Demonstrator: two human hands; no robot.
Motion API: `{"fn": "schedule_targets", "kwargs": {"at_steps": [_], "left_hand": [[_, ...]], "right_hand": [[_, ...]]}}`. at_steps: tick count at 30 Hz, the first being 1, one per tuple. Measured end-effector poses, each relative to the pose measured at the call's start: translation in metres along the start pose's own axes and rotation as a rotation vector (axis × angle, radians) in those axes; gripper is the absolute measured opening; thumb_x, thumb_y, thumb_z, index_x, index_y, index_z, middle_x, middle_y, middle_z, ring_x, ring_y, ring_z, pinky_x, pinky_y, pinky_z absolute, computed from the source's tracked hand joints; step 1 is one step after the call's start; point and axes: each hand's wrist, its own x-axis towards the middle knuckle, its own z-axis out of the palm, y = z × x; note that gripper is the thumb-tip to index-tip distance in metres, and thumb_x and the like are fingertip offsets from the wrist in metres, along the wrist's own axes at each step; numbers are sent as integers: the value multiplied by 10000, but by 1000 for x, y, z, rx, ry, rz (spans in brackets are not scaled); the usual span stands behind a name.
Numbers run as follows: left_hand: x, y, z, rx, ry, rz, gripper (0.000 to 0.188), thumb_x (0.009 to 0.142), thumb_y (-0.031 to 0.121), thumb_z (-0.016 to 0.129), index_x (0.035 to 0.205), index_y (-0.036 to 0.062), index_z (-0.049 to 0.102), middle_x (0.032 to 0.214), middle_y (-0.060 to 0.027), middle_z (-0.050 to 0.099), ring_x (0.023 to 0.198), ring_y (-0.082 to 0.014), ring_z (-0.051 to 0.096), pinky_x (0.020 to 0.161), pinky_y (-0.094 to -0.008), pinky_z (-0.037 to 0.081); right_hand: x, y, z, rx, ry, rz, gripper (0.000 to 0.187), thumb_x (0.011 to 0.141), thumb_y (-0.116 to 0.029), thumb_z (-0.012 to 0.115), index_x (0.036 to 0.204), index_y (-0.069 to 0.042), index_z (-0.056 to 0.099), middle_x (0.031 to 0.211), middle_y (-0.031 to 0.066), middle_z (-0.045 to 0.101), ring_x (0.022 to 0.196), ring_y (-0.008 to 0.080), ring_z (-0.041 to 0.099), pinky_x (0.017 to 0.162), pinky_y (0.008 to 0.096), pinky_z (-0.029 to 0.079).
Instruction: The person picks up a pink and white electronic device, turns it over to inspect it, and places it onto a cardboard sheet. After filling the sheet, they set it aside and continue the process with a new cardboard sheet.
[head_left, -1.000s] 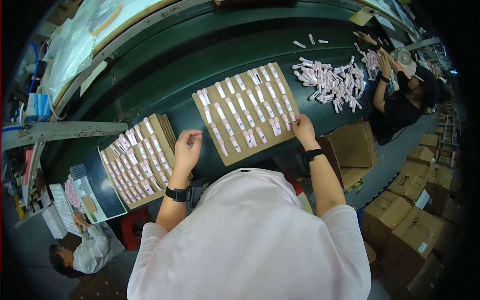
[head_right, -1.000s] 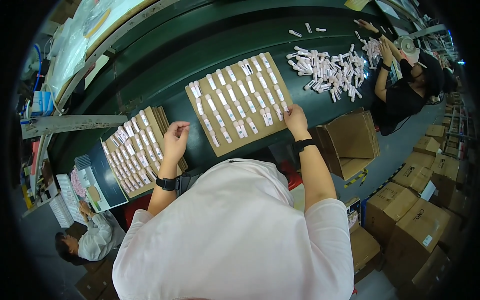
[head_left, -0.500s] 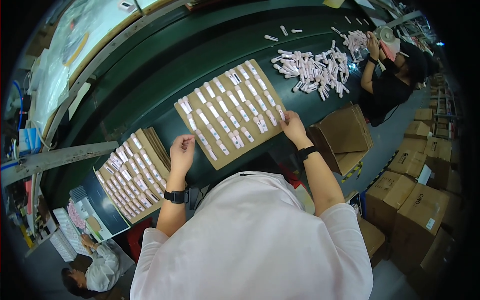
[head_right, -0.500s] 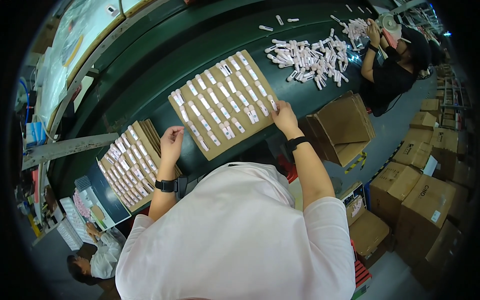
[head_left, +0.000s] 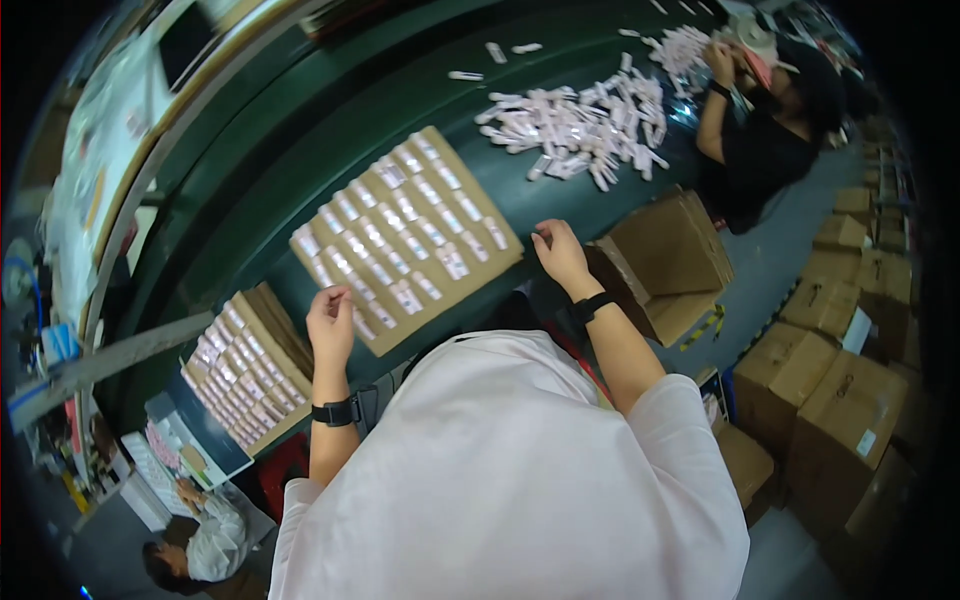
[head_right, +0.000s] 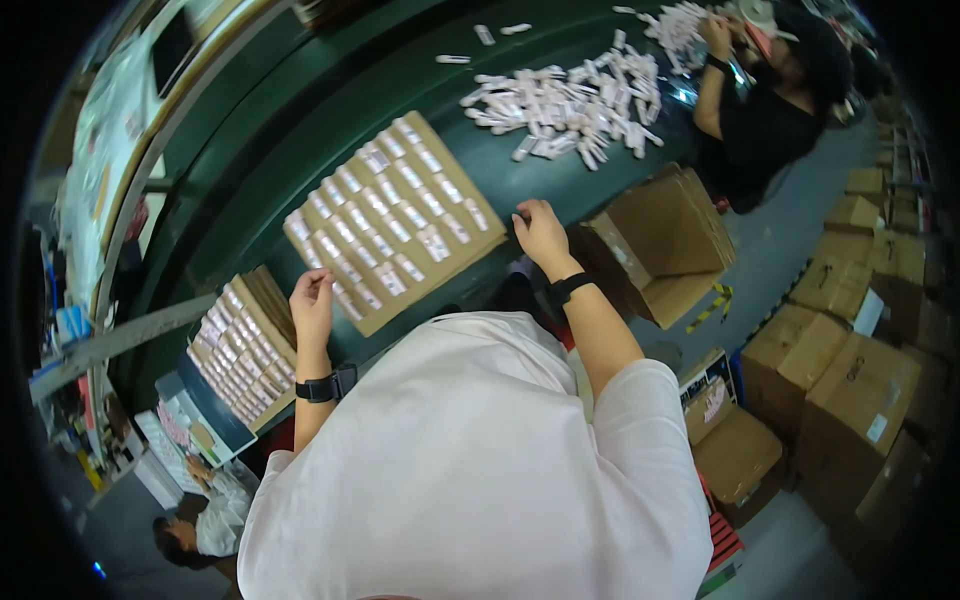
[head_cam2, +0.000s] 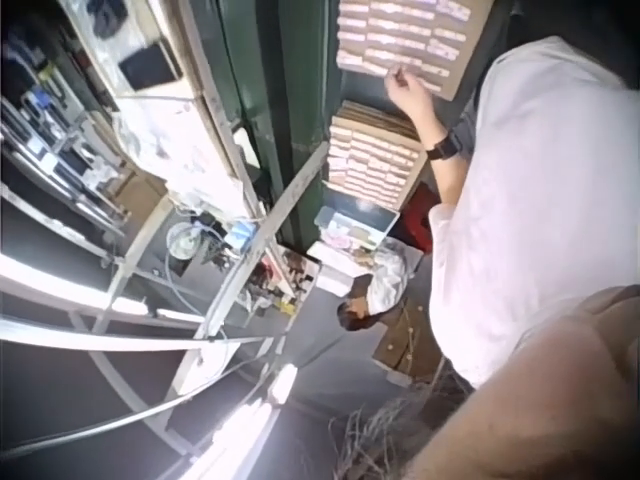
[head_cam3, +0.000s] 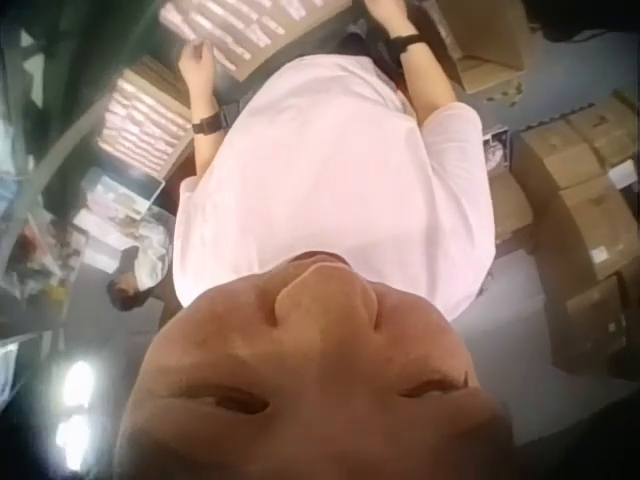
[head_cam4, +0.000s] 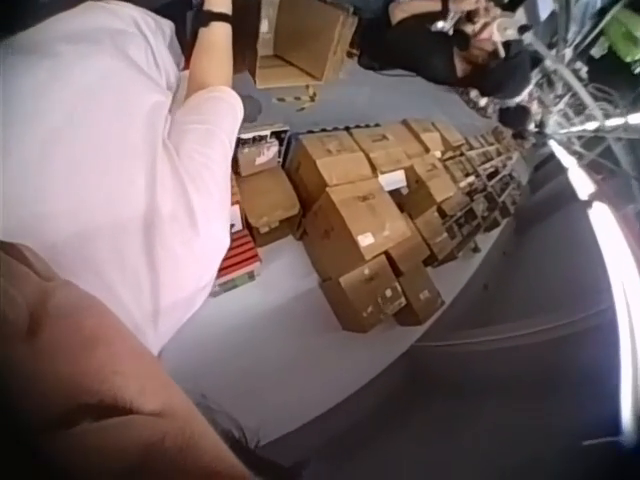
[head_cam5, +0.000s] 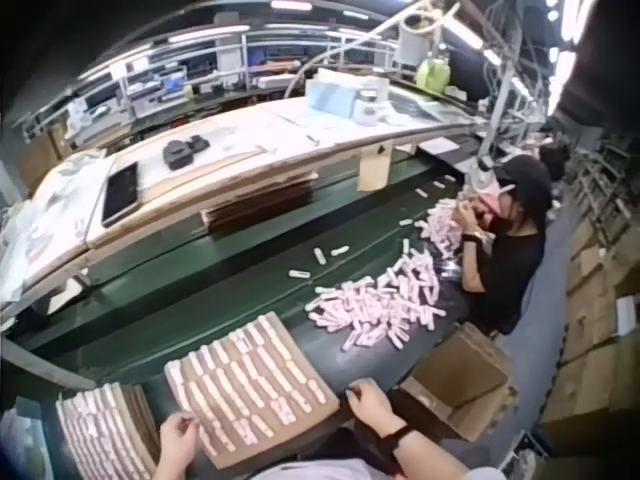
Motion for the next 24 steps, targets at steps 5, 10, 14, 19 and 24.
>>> {"fn": "schedule_targets", "kwargs": {"at_steps": [5,10,14,19,24], "left_hand": [[9,50,55,75,-61,1,158,913,118,616,1003,-10,638,836,-24,629,749,-76,560,681,-219,454],[13,84,114,49,-133,33,154,926,121,611,1018,-2,628,849,-15,622,750,-71,560,681,-207,451],[5,100,141,123,-140,34,146,928,111,606,1027,6,621,859,-12,620,764,-72,567,688,-196,450],[-10,120,153,246,-80,-22,139,928,107,604,1027,11,623,872,-21,631,780,-78,578,688,-205,460],[-21,128,159,345,-59,-19,140,907,103,623,999,-2,632,868,-56,648,789,-109,600,698,-239,486]], "right_hand": [[-6,89,-72,-147,160,71,211,838,-127,641,1016,-24,595,987,169,586,878,334,606,789,397,501],[-8,202,-166,-393,217,348,286,840,-159,635,1103,-56,590,1083,183,564,989,355,580,855,423,485],[8,254,-222,-519,203,501,396,841,-189,625,1213,-77,548,1176,206,543,1106,403,527,924,453,462],[22,327,-247,-606,71,672,520,817,-254,648,1280,-67,505,1257,244,502,1179,424,482,977,477,434],[24,349,-253,-682,17,712,481,808,-245,662,1224,-59,509,1286,246,481,1179,461,460,965,506,428]]}}
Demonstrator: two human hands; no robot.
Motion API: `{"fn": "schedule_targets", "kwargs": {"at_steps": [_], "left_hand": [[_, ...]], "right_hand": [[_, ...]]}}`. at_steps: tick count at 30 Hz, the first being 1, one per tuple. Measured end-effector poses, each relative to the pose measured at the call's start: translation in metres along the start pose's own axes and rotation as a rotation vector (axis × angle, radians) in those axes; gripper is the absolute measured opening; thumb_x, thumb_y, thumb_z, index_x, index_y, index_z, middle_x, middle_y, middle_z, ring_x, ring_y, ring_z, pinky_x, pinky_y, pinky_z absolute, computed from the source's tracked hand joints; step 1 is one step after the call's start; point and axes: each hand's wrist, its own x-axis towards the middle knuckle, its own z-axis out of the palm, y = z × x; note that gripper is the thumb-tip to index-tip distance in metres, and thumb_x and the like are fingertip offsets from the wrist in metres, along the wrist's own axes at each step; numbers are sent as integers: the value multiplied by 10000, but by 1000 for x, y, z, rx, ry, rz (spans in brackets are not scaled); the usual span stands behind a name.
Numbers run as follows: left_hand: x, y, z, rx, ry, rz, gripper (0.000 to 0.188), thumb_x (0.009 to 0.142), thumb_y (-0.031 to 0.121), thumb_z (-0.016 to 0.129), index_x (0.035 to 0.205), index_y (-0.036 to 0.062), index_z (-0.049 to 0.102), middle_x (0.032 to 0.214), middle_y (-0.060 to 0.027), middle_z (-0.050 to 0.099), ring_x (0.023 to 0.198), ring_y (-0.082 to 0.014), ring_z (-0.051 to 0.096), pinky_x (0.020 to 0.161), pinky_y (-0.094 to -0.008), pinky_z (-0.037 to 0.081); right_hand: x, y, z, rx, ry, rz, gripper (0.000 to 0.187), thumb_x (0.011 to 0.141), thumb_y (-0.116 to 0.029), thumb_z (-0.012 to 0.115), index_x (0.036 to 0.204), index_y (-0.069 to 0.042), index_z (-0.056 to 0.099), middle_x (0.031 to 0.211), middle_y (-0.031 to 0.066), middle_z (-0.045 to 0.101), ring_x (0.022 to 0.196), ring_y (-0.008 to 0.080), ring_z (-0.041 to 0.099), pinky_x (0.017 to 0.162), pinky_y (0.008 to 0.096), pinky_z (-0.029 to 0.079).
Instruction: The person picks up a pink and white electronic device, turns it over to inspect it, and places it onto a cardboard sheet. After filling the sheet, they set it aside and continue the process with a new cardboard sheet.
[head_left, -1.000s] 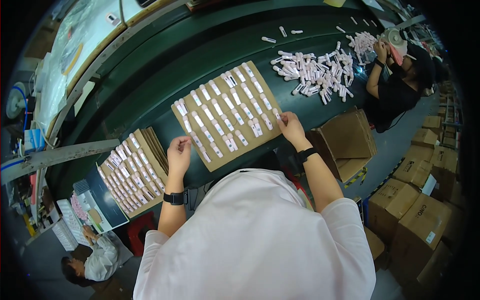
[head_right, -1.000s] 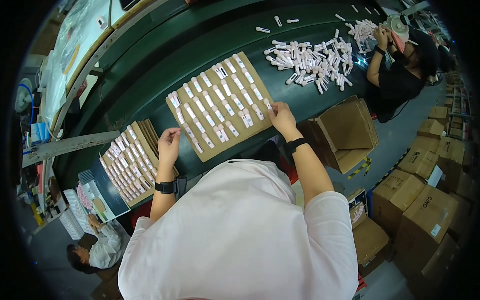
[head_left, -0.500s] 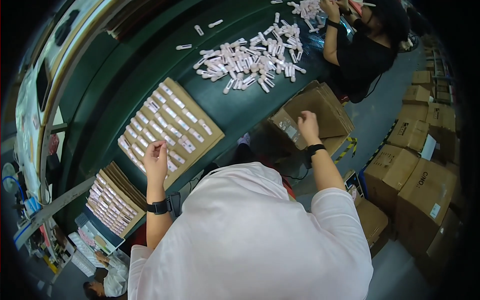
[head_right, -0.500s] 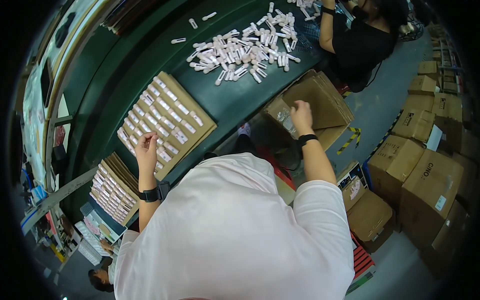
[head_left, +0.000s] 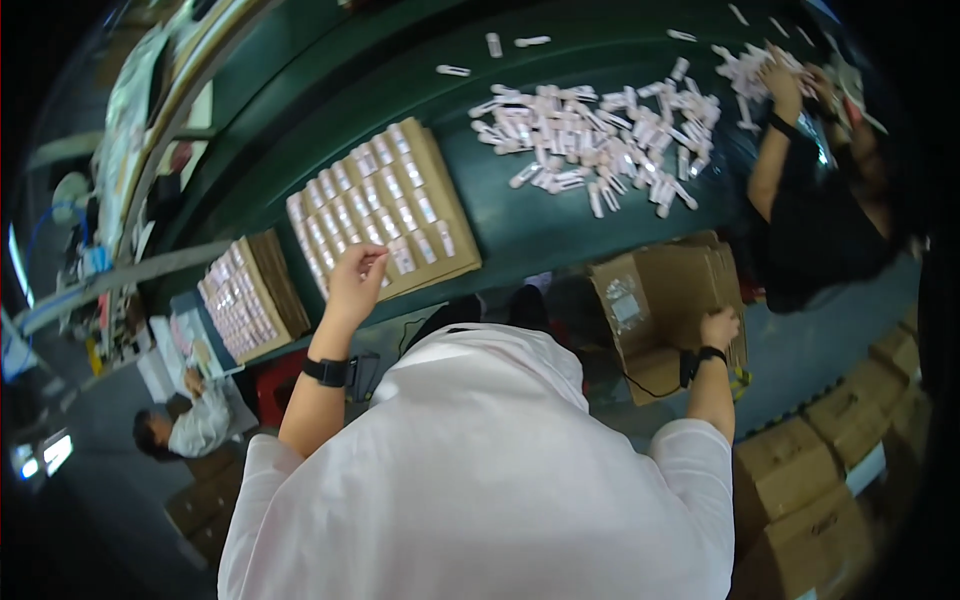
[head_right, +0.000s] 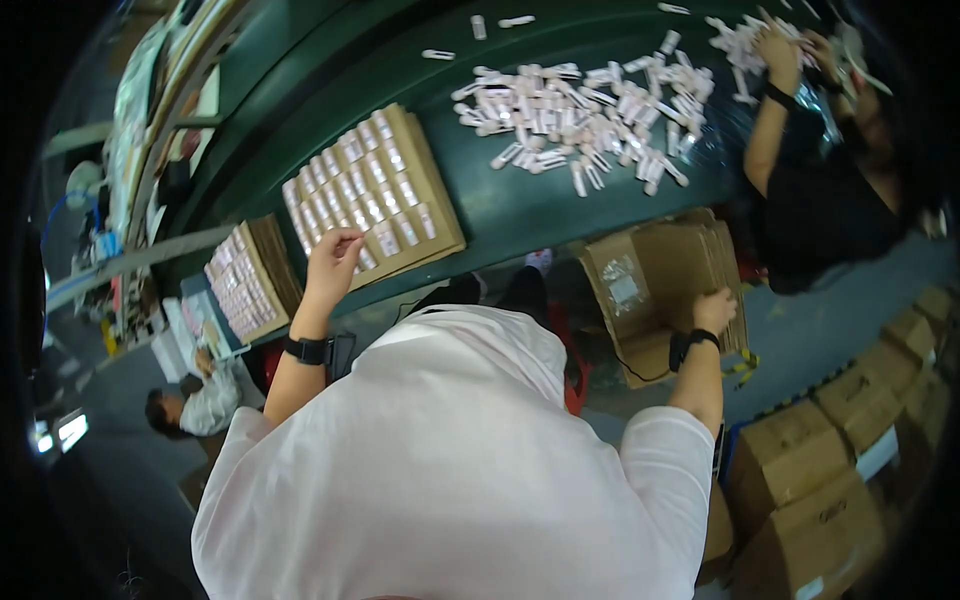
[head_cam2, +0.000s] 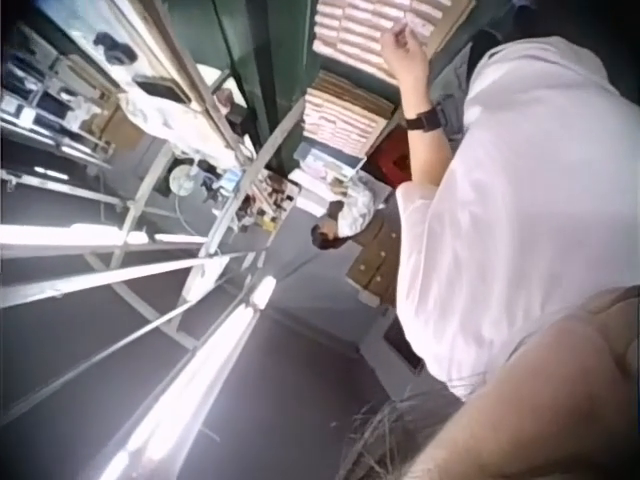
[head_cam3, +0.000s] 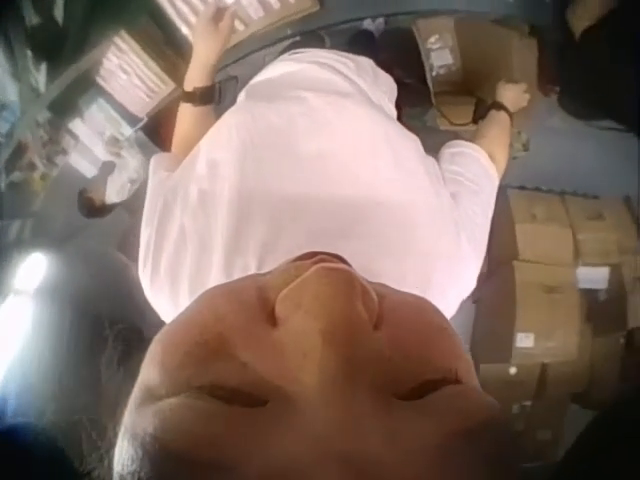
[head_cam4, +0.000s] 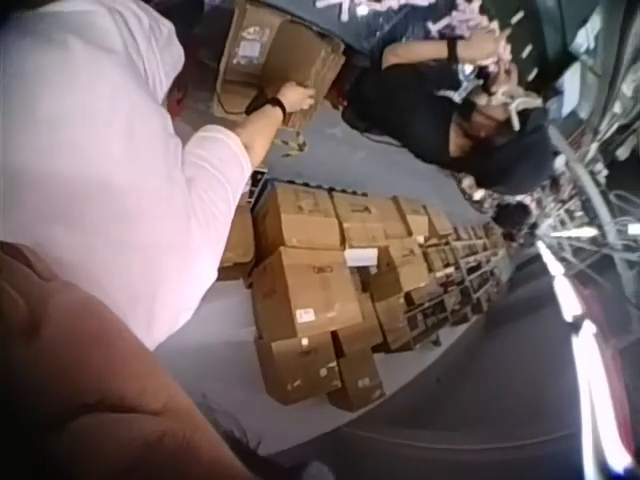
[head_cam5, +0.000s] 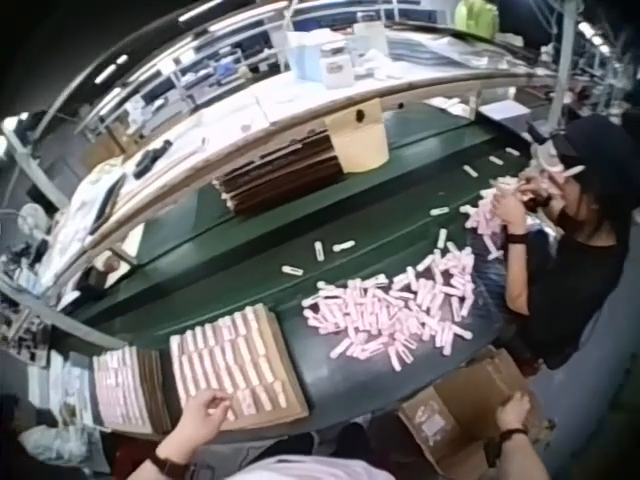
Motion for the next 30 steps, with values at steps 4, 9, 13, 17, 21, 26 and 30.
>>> {"fn": "schedule_targets", "kwargs": {"at_steps": [4,9,13,17,21,26,30], "left_hand": [[-9,2,1,-46,27,-65,140,901,105,627,978,-11,634,863,-66,648,791,-123,607,705,-251,491],[-9,8,4,-25,-7,-82,131,915,78,605,1009,-9,634,893,-37,646,798,-87,583,722,-233,481],[-5,-7,7,-15,-19,-41,127,916,79,603,1001,-11,632,908,-45,649,818,-96,591,738,-241,486],[-3,-22,11,-31,-13,-17,130,885,87,620,959,-17,640,839,-91,665,762,-147,630,683,-268,503],[-4,-33,11,-12,-75,-75,128,909,79,603,990,-17,627,839,-54,652,762,-115,605,698,-250,496],[0,-36,17,-51,-126,-33,137,898,90,614,976,-21,634,810,-73,651,744,-124,615,683,-261,502],[8,-44,20,-105,-194,62,150,883,111,628,958,-19,640,828,-94,660,759,-155,634,697,-287,512]], "right_hand": [[-16,-18,-10,-8,-14,-77,326,828,-212,666,1090,-37,579,1174,208,571,1083,408,546,912,492,462],[-23,-7,-5,123,18,-159,227,877,-207,634,991,-11,645,1053,166,639,1001,368,595,866,468,487],[-18,10,2,153,90,-216,252,917,-226,588,1010,-3,661,1063,167,637,1004,367,591,857,456,483],[-22,28,-8,153,173,-272,292,947,-247,543,1081,-10,650,1121,177,620,1036,371,577,867,449,472],[-36,34,-45,193,247,-278,322,972,-260,506,1147,-17,624,1206,180,592,1090,370,556,897,430,463],[-79,61,-117,250,425,-312,312,985,-267,502,1167,-29,593,1172,174,604,1073,356,569,881,413,473],[-142,83,-217,156,645,-396,288,991,-252,507,1146,-24,588,1108,183,624,991,340,603,798,359,496]]}}
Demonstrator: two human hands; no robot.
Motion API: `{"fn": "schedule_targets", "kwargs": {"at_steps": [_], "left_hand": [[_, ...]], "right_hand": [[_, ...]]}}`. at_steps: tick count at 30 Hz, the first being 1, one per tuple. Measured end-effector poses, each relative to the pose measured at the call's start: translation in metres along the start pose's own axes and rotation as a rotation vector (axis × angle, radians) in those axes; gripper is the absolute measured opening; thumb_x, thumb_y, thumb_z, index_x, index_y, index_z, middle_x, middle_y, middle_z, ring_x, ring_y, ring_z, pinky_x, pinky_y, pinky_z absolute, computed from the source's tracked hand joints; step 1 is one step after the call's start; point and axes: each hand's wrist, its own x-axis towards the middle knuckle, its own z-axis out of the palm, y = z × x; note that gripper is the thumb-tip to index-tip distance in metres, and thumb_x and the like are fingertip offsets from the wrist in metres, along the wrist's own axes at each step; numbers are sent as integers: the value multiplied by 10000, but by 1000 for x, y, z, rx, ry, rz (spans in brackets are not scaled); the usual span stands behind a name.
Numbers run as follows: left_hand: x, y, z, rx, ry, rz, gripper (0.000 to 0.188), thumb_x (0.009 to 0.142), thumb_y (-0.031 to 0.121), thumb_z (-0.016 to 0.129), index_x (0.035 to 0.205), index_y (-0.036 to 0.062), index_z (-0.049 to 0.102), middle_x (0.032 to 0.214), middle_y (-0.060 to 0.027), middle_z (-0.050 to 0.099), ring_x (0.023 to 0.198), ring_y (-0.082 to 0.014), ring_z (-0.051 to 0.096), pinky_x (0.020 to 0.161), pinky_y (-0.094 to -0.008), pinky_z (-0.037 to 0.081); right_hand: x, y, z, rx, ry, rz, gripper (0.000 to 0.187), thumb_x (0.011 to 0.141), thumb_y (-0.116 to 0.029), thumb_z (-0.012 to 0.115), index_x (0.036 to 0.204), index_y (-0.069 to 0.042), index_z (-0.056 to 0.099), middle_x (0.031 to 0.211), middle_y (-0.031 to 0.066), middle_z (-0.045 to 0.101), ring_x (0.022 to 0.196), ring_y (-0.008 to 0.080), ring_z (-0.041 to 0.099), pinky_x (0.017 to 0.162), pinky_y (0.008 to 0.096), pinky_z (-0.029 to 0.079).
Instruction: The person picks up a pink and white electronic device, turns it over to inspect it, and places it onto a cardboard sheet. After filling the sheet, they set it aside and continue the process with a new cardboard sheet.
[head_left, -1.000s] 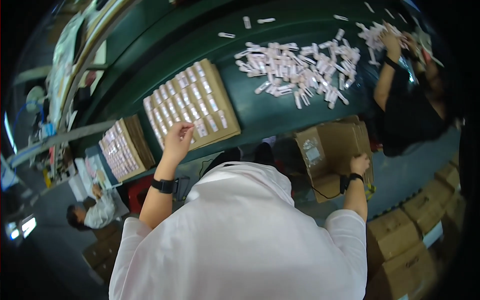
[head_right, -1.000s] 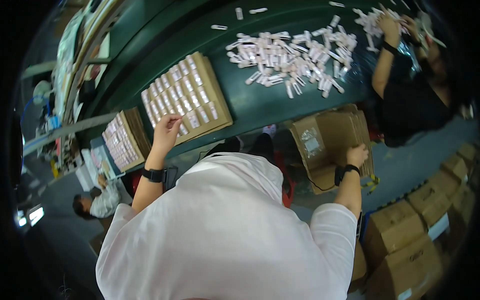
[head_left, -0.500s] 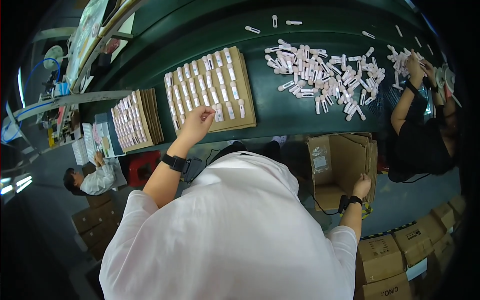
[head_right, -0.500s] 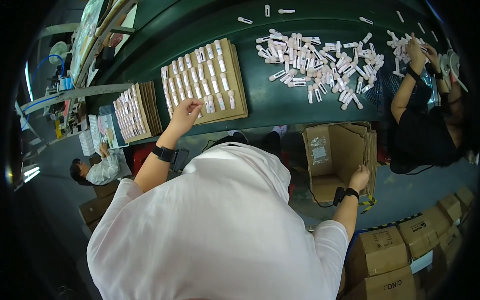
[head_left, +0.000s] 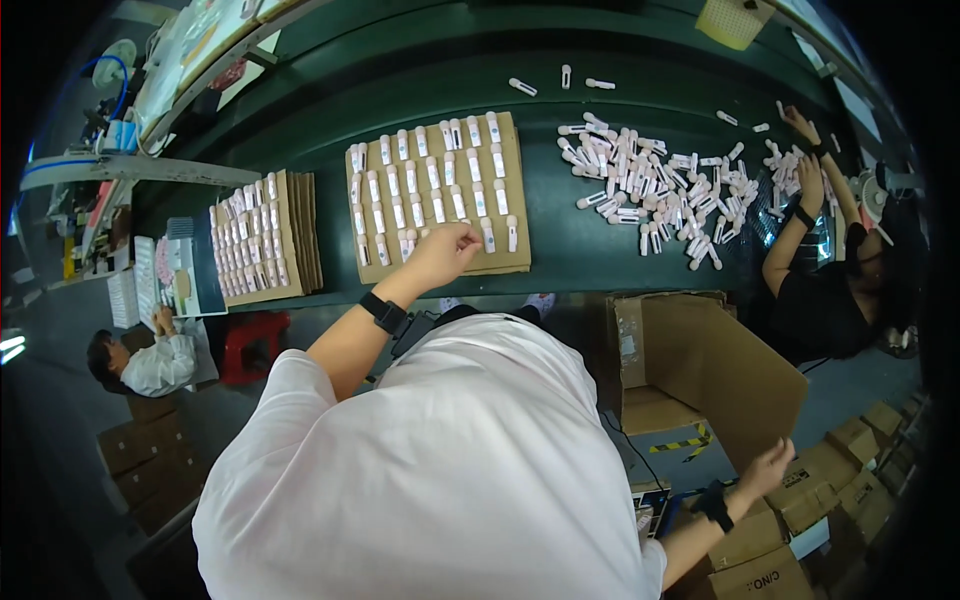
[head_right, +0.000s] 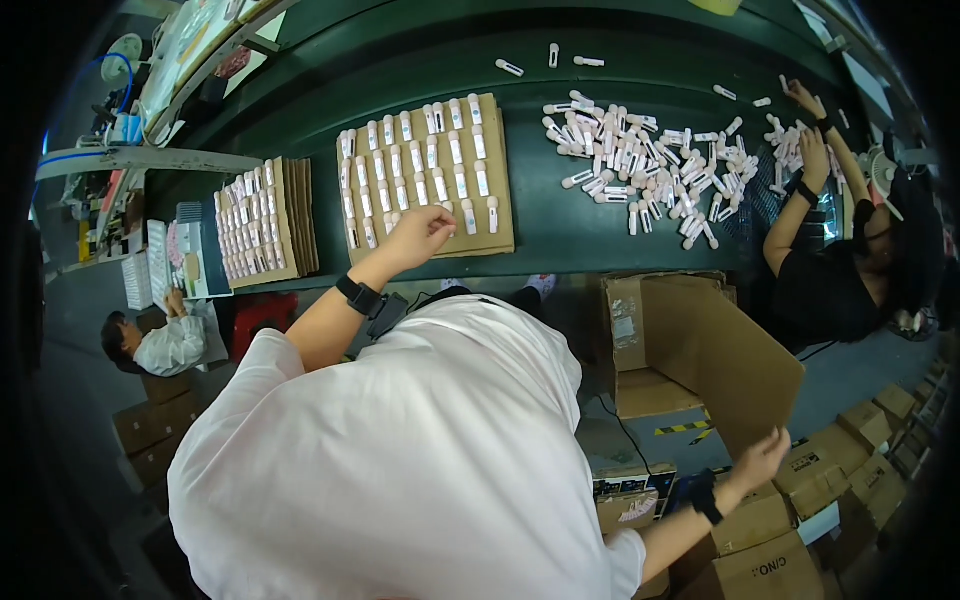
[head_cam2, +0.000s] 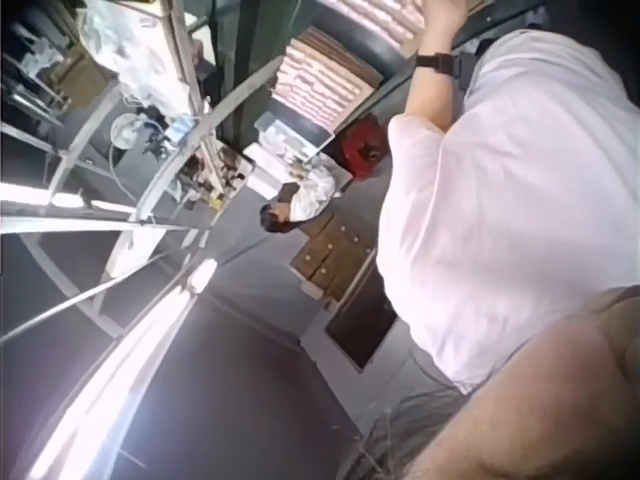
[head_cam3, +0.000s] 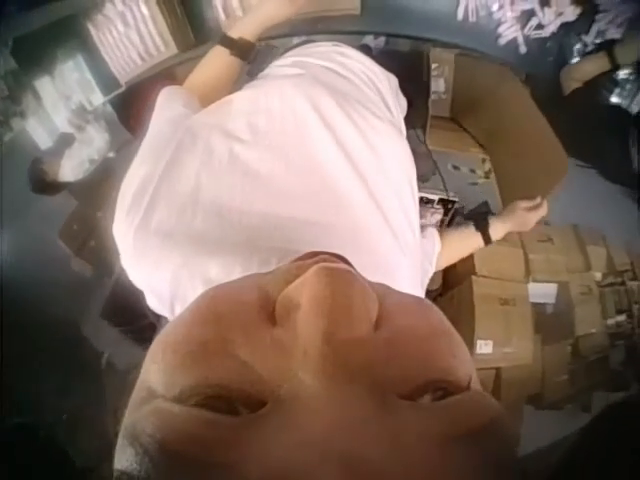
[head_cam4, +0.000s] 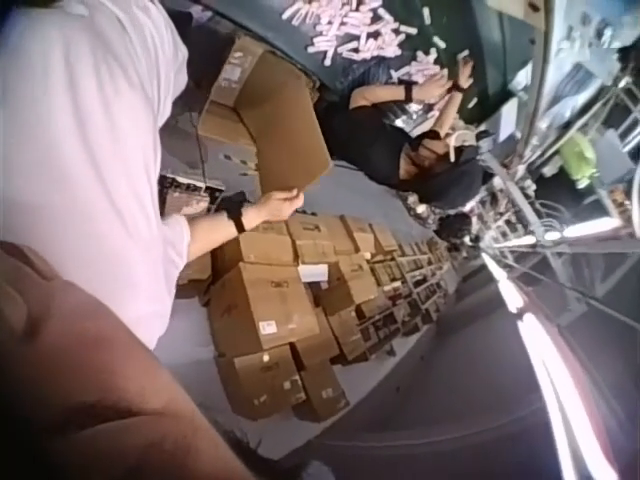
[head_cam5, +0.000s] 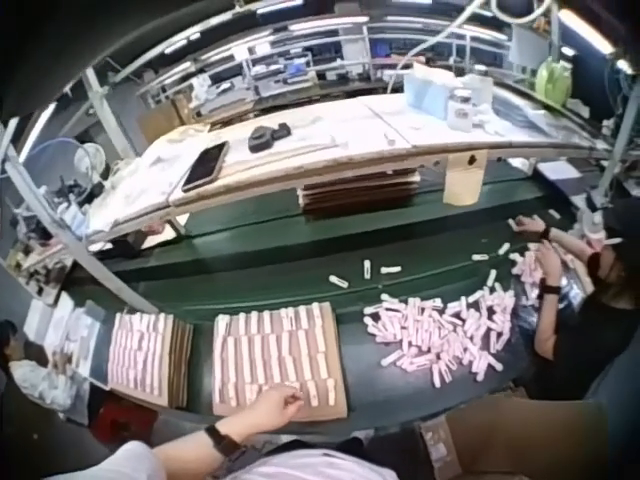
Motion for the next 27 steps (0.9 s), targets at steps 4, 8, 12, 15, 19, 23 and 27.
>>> {"fn": "schedule_targets", "kwargs": {"at_steps": [4,8,12,15,19,23,27], "left_hand": [[-4,5,-12,-39,-82,107,189,864,142,643,972,-14,639,884,-123,670,815,-204,658,737,-326,521],[-21,6,-30,-191,-205,205,316,860,163,670,1121,3,593,1019,-128,653,952,-207,635,844,-320,501],[-39,10,-48,-471,-243,346,578,849,176,696,1332,18,420,1210,-148,582,1126,-228,563,967,-322,446],[-48,0,-67,-669,-180,262,597,842,175,700,1325,2,395,1221,-164,569,1136,-242,555,965,-332,445],[-58,-32,-97,-656,98,63,567,825,173,703,1273,-19,413,1207,-194,565,1133,-265,554,947,-345,449],[-55,-87,-101,-471,417,-104,517,798,160,700,1211,-30,453,1150,-216,575,1080,-308,570,914,-369,459],[-37,-141,-97,-302,551,-180,554,773,191,717,1212,-32,463,1159,-235,553,1106,-352,539,938,-395,445]], "right_hand": [[4,-13,-98,36,316,-18,326,1005,-273,482,1159,4,556,1073,186,625,916,268,623,758,339,509],[14,-122,-136,538,377,208,349,1010,-278,474,1167,27,538,1085,133,626,918,225,611,793,336,504],[23,-204,-78,837,112,149,324,1004,-253,486,1146,31,549,1080,98,622,945,187,589,835,313,481],[17,-305,-14,1045,-265,36,293,994,-239,495,1119,16,563,1057,82,623,935,158,577,819,302,477],[-6,-397,65,1196,-596,-30,249,941,-136,581,1139,6,531,1033,74,625,940,135,578,807,288,473],[-24,-458,129,901,-579,-335,488,818,-97,720,1212,38,465,1057,118,623,937,195,597,824,309,485],[-29,-498,183,738,-621,-378,574,774,-141,764,1214,64,456,1080,167,614,951,230,606,834,326,493]]}}
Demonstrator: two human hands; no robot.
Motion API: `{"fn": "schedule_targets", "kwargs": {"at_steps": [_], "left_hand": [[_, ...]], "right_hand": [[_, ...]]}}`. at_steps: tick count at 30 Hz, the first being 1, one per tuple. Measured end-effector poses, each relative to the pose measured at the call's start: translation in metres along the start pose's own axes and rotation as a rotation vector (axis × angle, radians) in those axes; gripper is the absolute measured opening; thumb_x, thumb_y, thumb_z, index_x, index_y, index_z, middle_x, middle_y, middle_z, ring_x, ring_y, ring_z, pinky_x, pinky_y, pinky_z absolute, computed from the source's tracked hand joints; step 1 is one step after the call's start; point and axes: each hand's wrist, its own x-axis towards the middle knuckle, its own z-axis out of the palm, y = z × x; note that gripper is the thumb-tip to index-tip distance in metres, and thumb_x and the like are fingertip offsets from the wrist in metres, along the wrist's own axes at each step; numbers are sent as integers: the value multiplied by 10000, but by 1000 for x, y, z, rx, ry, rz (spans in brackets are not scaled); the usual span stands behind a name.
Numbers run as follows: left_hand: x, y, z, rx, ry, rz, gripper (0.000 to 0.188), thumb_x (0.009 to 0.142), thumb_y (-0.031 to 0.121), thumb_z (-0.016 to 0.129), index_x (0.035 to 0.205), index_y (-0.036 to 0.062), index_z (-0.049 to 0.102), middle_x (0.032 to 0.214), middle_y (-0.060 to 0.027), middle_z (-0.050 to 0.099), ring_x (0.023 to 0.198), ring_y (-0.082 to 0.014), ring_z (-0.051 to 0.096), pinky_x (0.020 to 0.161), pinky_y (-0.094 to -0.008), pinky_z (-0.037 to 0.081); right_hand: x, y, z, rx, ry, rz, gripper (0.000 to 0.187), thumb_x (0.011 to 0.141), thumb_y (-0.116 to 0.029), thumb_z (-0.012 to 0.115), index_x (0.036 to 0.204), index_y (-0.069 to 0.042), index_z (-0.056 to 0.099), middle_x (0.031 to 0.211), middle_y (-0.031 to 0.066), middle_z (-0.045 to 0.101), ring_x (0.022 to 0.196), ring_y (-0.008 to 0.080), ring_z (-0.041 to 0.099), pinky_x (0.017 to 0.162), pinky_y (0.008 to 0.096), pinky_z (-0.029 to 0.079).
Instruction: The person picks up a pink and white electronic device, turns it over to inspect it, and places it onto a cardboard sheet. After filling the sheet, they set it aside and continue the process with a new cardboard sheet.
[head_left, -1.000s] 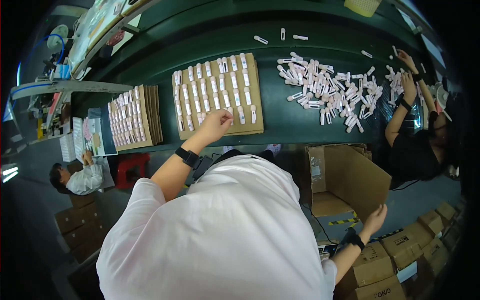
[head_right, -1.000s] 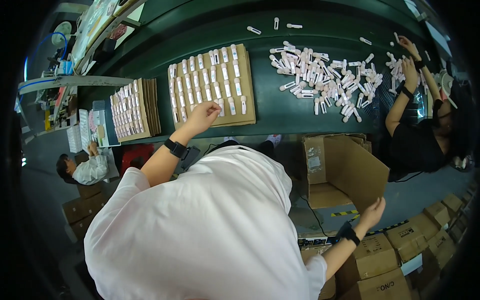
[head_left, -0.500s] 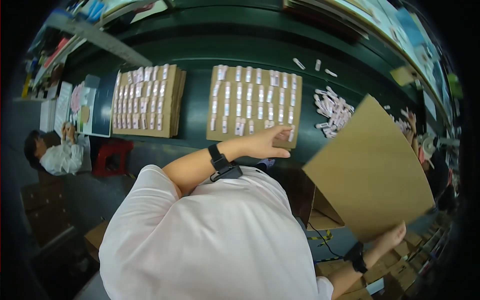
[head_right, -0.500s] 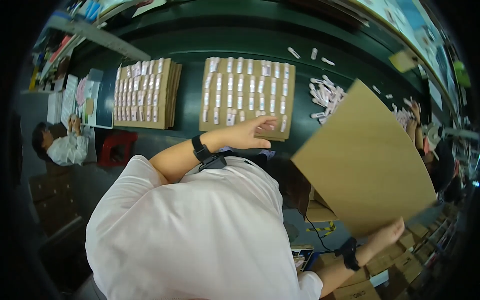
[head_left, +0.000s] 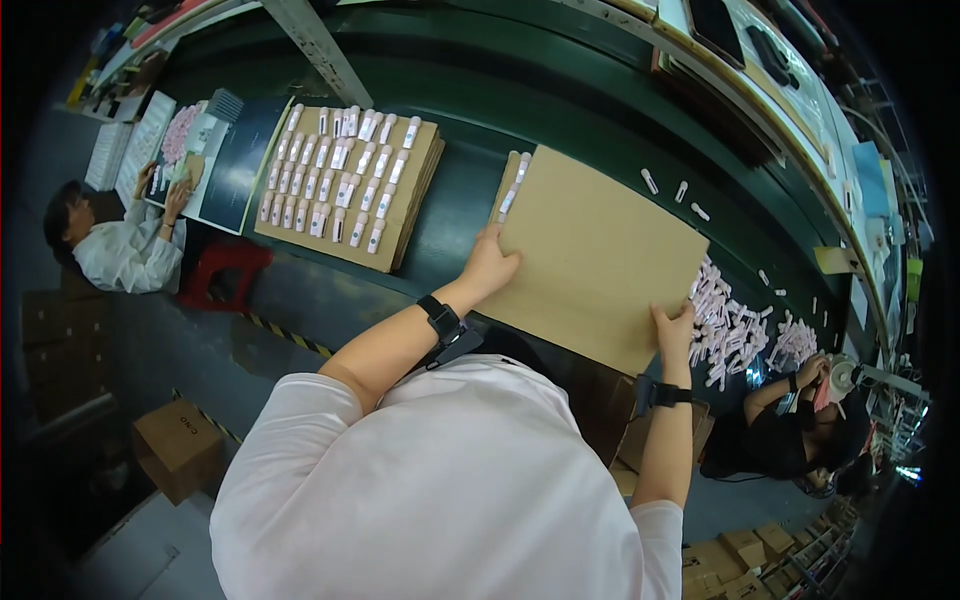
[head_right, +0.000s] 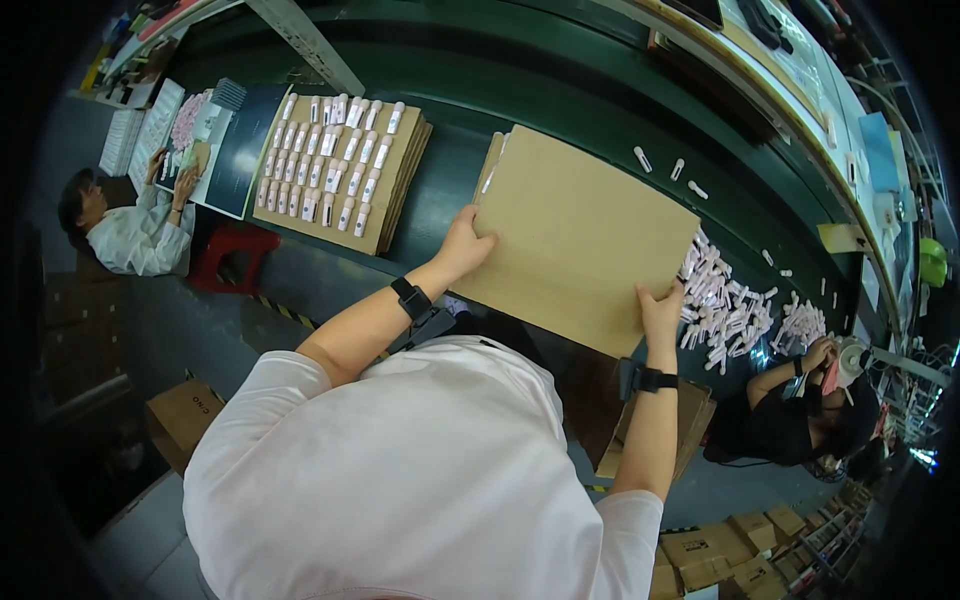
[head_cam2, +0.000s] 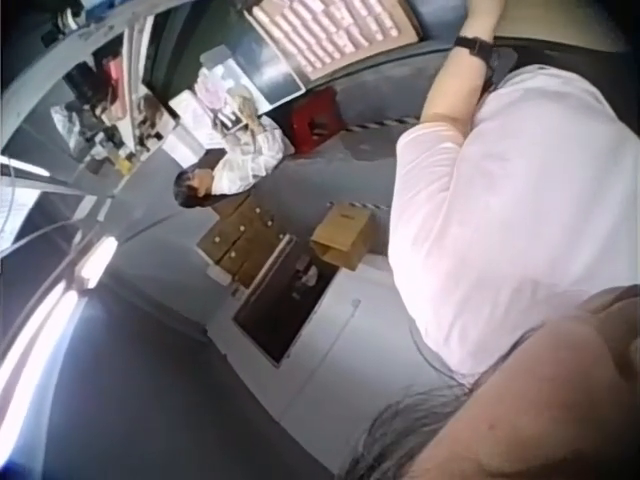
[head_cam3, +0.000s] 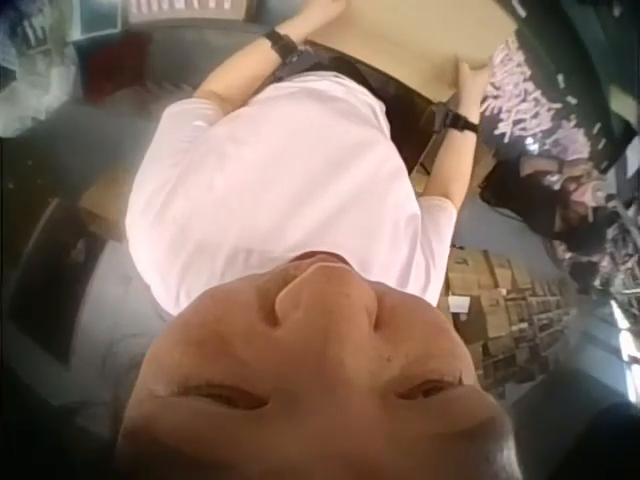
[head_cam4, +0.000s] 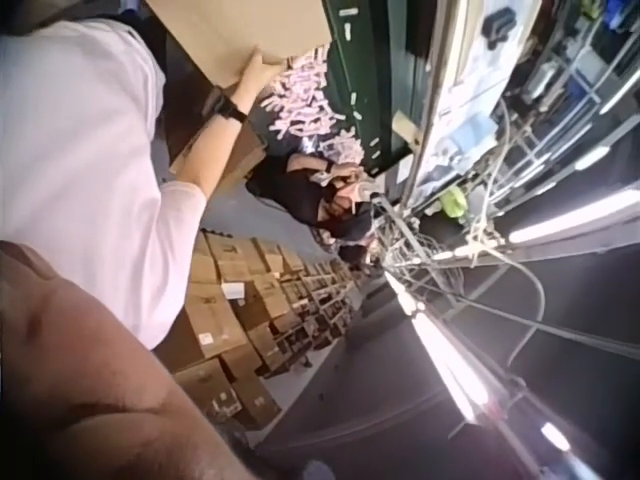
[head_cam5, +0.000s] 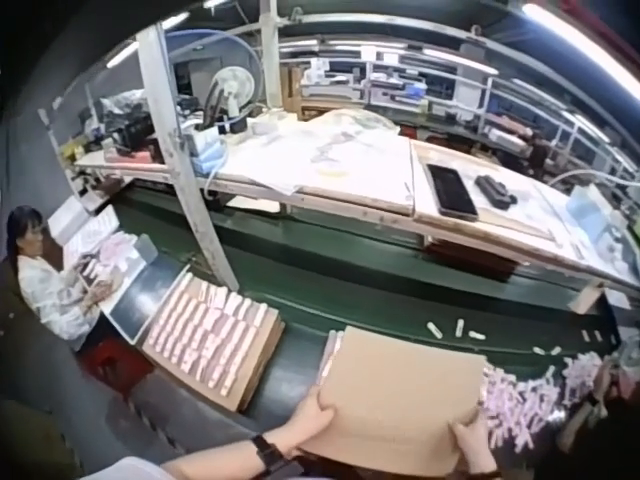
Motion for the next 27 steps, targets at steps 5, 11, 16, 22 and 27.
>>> {"fn": "schedule_targets", "kwargs": {"at_steps": [5,11,16,22,27], "left_hand": [[19,-15,-5,120,69,-69,577,753,200,715,1218,-34,465,1213,-260,504,1176,-409,455,1001,-431,394],[45,-31,-8,204,166,-215,745,723,279,775,1289,-40,412,1259,-271,492,1218,-388,454,1020,-403,395],[57,-47,-7,-157,-91,-272,895,695,345,823,1320,-100,362,1245,-257,535,1159,-329,543,977,-380,449],[59,-62,11,-257,-103,-347,948,672,350,846,1315,-138,349,1211,-240,568,1096,-306,589,927,-370,484],[57,-33,-12,-376,-214,-497,897,699,284,831,1329,-135,350,1241,-227,545,1140,-287,555,947,-362,462]], "right_hand": [[34,5,44,39,-82,-42,627,748,-191,791,1209,75,460,1106,196,600,976,249,606,848,328,490],[46,10,68,-323,-12,-13,876,702,-332,822,1328,98,386,1152,230,588,1061,332,587,950,367,448],[59,35,67,48,-329,126,855,752,-383,787,1341,95,394,1207,217,580,1123,303,564,985,362,421],[54,39,63,527,-543,396,716,877,-353,688,1345,101,393,1326,156,522,1203,242,507,1011,342,393],[51,43,65,593,-555,380,674,874,-309,698,1328,99,413,1315,155,528,1177,243,521,1007,341,395]]}}
